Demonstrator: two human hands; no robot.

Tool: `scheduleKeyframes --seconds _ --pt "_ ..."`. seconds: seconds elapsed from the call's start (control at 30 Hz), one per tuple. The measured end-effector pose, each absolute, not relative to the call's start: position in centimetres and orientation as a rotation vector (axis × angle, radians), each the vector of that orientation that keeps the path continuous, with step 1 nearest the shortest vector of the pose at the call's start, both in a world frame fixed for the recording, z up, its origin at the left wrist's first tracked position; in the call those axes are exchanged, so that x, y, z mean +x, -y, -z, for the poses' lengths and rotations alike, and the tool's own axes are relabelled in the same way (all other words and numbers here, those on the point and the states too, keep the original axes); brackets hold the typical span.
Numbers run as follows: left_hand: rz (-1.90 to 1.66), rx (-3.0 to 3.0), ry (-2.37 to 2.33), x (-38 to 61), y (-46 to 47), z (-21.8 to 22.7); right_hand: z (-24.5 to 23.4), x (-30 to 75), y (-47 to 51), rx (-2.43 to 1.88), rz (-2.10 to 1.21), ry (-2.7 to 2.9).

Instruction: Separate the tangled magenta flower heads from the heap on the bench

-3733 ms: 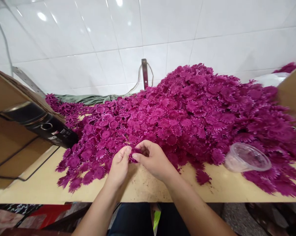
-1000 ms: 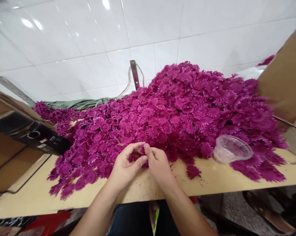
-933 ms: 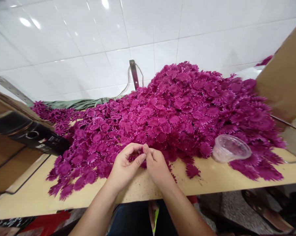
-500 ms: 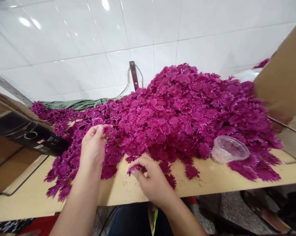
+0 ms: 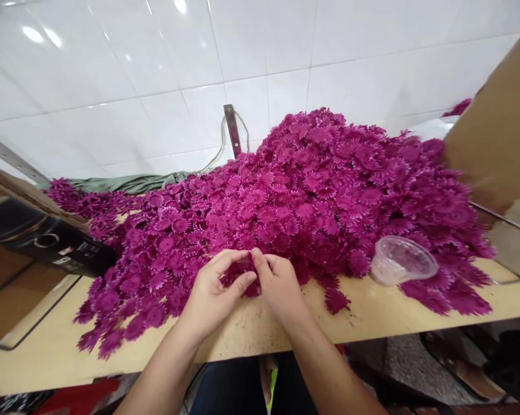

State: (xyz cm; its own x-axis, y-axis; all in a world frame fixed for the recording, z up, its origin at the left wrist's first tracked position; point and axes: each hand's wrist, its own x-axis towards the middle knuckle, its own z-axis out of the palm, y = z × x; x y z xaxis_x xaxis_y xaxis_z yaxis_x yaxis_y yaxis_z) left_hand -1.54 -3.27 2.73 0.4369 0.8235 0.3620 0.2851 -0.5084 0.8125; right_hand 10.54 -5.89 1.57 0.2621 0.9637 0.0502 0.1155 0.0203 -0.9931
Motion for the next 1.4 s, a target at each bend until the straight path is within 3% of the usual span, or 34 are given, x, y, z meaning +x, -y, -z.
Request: scheduleKeyframes --seconds 0.23,0.43,0.7,0.87,0.97,1.17,1.3,1.4 --pt "-1.165 1.559 -1.031 -1.2 2.3 -2.2 -1.6 9.7 6.4 -1.165 -1.058 1.195" --pt "-1.59 1.088 -1.14 -3.4 -2.2 -3.0 -1.4 9.2 7.6 -1.173 -1.21 1.35" --pt "-1.596 1.862 -1.346 -4.2 -1.8 -3.0 -1.8 10.7 6.1 -1.279 -0.976 1.242" --pt "-1.062 2.137 -0.938 -2.6 2.2 -3.4 -1.4 10.5 5.7 -1.335 -0.964 1.212" --pt "-0.991 2.065 -0.904 -1.8 2.8 -3.2 -1.4 10.4 5.5 -1.292 -1.023 1.164" --pt "-1.15 1.799 -1.057 -2.0 1.4 -3.0 -1.8 10.0 6.5 -1.138 -1.1 1.248" --pt "-1.51 1.436 -1.274 -3.8 -1.7 -2.9 -2.0 9.9 7.6 -1.131 -1.21 1.336" --pt "-1.561 1.529 -1.285 -4.9 -3.5 -2.8 -1.9 10.2 7.5 -1.135 -1.186 1.276"
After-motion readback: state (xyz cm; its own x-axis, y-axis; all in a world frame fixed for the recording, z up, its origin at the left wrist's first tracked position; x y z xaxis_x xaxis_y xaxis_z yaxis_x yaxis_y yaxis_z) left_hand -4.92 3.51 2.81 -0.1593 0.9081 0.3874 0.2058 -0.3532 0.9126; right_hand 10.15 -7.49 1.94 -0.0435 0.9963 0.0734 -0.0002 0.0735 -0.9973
